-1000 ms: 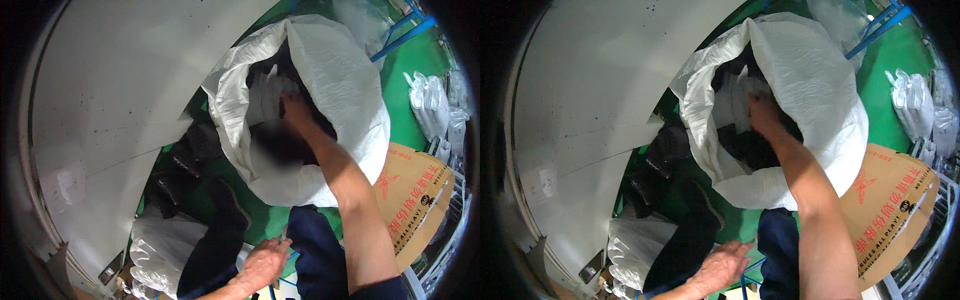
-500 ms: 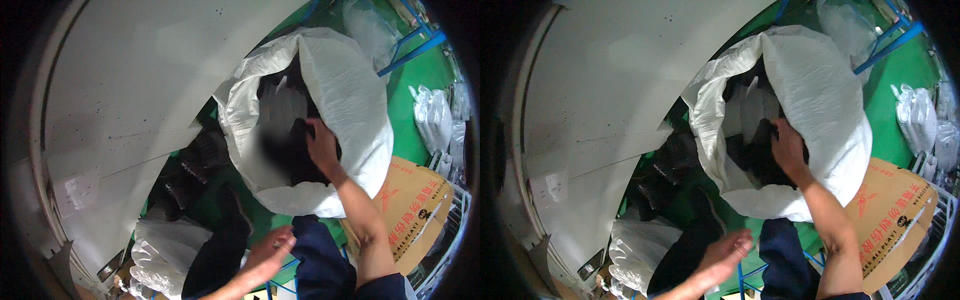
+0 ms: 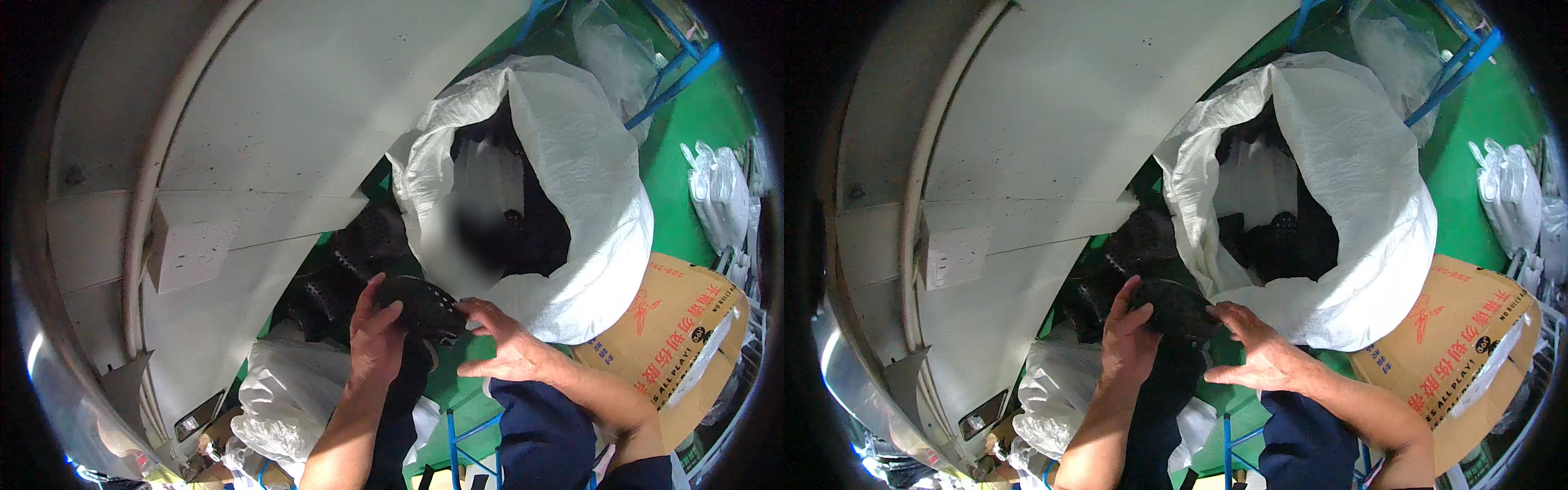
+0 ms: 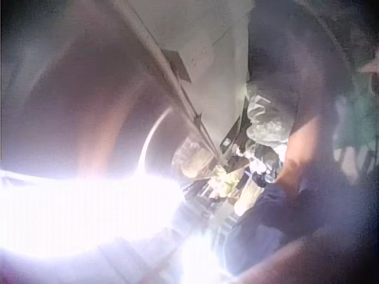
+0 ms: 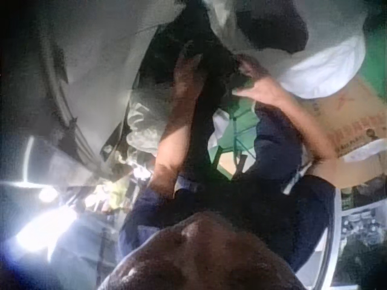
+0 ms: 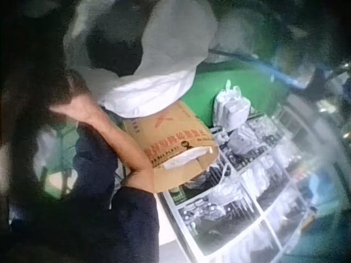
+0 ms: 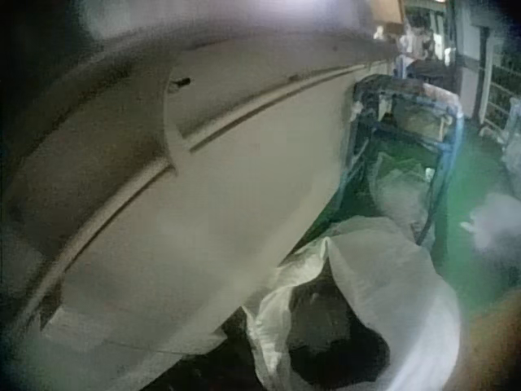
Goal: The person takes shoe components out of a white bag, turns them over and handles them by hand, and arranges them inside the bag.
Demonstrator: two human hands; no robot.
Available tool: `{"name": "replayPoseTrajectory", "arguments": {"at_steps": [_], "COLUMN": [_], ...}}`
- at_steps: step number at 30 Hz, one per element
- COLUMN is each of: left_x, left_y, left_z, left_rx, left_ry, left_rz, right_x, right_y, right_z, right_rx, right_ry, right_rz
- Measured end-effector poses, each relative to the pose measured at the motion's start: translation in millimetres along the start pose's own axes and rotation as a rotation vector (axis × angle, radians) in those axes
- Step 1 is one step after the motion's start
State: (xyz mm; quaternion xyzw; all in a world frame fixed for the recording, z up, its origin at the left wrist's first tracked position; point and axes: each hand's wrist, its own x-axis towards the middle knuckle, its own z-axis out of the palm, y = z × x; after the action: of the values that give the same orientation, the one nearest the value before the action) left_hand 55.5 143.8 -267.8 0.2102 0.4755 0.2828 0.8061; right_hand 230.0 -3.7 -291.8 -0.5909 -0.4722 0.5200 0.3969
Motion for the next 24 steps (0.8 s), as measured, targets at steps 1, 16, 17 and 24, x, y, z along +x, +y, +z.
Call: {"name": "replayPoseTrajectory", "arguments": {"at_steps": [1,16,17,24], "left_x": [-1,-6,-6,-17], "left_y": [1,17,22,35], "left_z": [0,-69,-71,-57], "left_rx": [0.004,1.007,1.260,1.187], "left_ry": [0.002,0.496,0.454,0.471], "left_rz": [0.006,0.065,0.060,0.407], "right_x": [3,75,84,188], "right_y": [1,19,21,6], "right_z": [8,90,96,138], "right_rx": [0.003,0.123,0.068,-0.296], "right_ry": [-0.001,0.013,0.093,0.480], "right_rz": [-0.007,0.341,0.360,0.291]}}
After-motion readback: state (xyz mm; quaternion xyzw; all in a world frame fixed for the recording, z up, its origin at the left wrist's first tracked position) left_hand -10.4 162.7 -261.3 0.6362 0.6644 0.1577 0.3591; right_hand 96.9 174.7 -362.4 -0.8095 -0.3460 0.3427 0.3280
